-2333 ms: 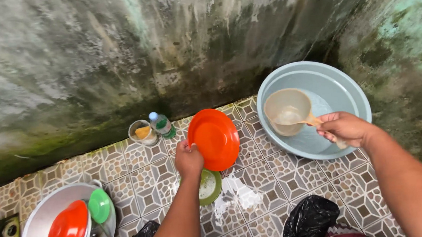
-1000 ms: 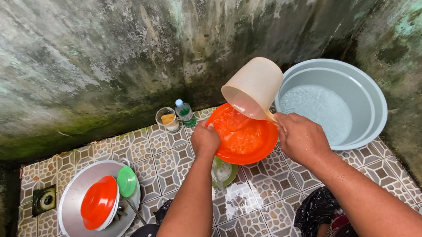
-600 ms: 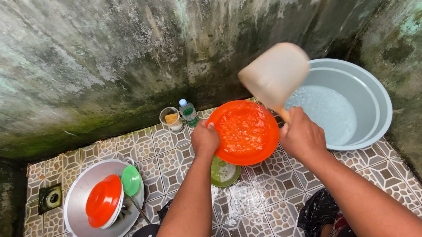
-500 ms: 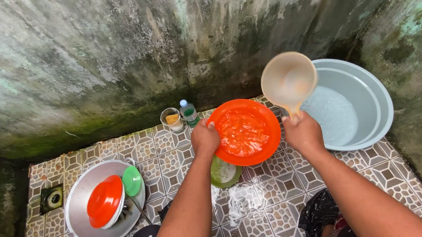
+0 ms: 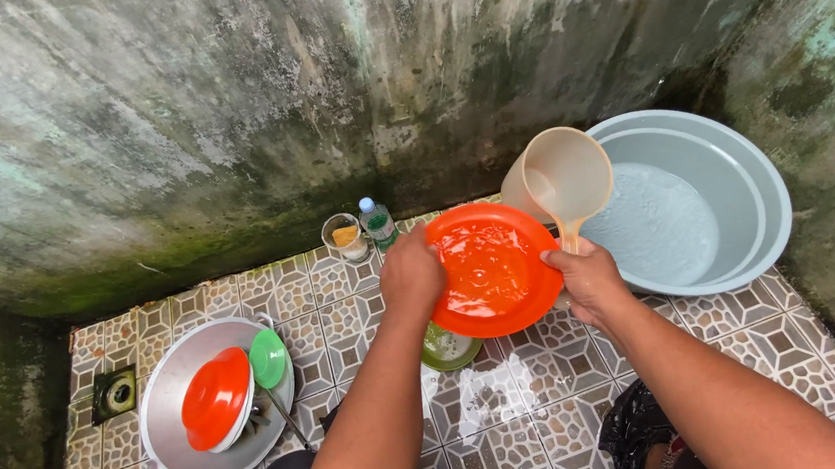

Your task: Washing and rinsing various bowls and plates by hand while sitting on the floor.

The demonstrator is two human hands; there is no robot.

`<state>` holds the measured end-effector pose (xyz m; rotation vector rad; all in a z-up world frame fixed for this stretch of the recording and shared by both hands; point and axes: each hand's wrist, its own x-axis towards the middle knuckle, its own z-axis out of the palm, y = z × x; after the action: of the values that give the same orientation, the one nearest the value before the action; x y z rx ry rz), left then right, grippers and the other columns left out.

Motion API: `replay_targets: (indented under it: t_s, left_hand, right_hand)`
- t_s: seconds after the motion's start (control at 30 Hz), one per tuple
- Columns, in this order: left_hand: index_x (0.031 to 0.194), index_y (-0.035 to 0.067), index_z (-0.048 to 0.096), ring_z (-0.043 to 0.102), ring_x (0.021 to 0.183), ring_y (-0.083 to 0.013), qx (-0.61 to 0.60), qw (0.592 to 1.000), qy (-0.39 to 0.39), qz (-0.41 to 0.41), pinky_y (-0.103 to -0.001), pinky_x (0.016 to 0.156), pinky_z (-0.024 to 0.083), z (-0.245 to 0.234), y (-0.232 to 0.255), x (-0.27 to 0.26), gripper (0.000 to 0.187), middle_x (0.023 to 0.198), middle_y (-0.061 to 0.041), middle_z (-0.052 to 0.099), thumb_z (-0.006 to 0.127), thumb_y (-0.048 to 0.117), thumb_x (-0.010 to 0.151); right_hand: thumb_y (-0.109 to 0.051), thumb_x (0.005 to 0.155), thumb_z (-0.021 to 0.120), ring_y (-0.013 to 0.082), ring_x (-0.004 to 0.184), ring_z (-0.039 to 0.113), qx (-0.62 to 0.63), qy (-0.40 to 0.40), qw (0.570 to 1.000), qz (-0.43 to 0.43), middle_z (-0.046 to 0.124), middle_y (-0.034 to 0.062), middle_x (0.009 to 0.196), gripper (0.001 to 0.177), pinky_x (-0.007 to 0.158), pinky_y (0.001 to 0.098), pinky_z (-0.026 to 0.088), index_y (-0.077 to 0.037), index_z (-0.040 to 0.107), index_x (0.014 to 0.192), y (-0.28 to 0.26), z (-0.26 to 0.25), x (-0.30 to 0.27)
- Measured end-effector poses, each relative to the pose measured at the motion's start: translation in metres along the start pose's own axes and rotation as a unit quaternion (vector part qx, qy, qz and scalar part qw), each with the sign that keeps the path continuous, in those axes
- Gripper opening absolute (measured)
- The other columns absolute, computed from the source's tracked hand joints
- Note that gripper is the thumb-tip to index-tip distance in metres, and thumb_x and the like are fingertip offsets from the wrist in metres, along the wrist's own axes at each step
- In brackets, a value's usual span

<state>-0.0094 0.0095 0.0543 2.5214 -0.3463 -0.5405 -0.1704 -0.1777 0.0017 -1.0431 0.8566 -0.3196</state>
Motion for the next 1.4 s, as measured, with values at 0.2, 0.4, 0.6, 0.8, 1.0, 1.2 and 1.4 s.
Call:
replay_targets:
  t_s: [0.2,0.4,0.6,0.8,1.0,1.2,1.4]
  left_hand:
    - [0.166,0.013,0.001,-0.013,0.156,-0.037,0.307,0.938,-0.086,0.137,-0.056,0.122,-0.009,0.024,0.021,-0.021,0.078,0.169,-0.017,-0.015,0.037,0.045,0.105]
    - [0.163,0.013,-0.009,-0.02,0.156,-0.0336,0.296,0.936,-0.124,0.147,-0.053,0.122,-0.013,0.021,0.032,-0.03,0.1,0.169,-0.016,-0.02,0.037,0.07,0.096]
    - [0.166,0.014,-0.001,-0.014,0.157,-0.0389,0.256,0.929,-0.141,0.227,-0.05,0.124,-0.009,0.038,0.036,-0.031,0.089,0.17,-0.019,-0.013,0.034,0.063,0.101]
    - [0.165,0.026,0.002,-0.004,0.159,-0.0266,0.246,0.901,-0.301,0.191,-0.046,0.127,-0.002,0.003,0.032,-0.037,0.093,0.174,-0.007,-0.011,0.039,0.071,0.092]
    - [0.163,0.015,-0.013,-0.016,0.159,-0.0223,0.33,0.925,-0.176,0.069,-0.059,0.125,-0.007,-0.032,0.041,-0.045,0.111,0.171,-0.005,-0.02,0.057,0.064,0.094]
    - [0.163,0.009,0.023,0.062,0.127,-0.0363,-0.029,0.995,-0.042,-0.081,-0.044,0.107,0.049,0.002,-0.022,0.01,0.083,0.137,-0.022,0.064,0.068,0.025,0.096]
    - [0.113,0.008,0.071,0.073,0.101,-0.0319,-0.213,0.977,0.023,0.006,-0.042,0.088,0.055,0.027,-0.045,0.016,0.024,0.108,-0.016,0.076,0.065,0.015,0.091]
  right_hand:
    - [-0.002,0.096,0.06,0.0199,0.087,0.069,0.008,0.038,0.998,-0.044,0.07,0.0125,0.101,0.017,0.078,0.0338,0.057,0.0,0.061,0.113,0.016,0.006,0.0]
    - [-0.002,0.095,0.06,0.0208,0.09,0.07,0.032,0.021,0.999,-0.035,0.071,0.0134,0.101,0.018,0.082,0.0344,0.057,0.0,0.058,0.113,0.032,0.008,-0.006]
    - [-0.001,0.093,0.062,0.0212,0.09,0.069,0.077,0.012,0.996,-0.037,0.07,0.0122,0.1,0.02,0.082,0.0347,0.056,-0.002,0.059,0.113,0.048,0.019,-0.004]
    - [-0.006,0.096,0.063,0.0172,0.095,0.067,0.046,0.067,0.996,-0.032,0.069,0.0094,0.105,0.02,0.083,0.032,0.055,-0.006,0.057,0.115,0.041,0.011,0.002]
    - [-0.007,0.095,0.063,0.0187,0.09,0.068,0.094,0.05,0.994,-0.02,0.068,0.0082,0.102,0.02,0.078,0.035,0.056,-0.008,0.054,0.113,0.028,0.015,0.008]
    - [-0.009,0.097,0.062,0.019,0.089,0.069,0.088,0.016,0.996,-0.016,0.07,0.009,0.1,0.014,0.079,0.0344,0.057,-0.007,0.056,0.11,0.037,0.005,0.015]
    - [-0.029,0.107,0.051,0.0162,0.091,0.067,0.08,0.019,0.997,0.001,0.07,0.0064,0.105,0.027,0.082,0.0347,0.055,-0.006,0.06,0.119,0.025,0.009,0.011]
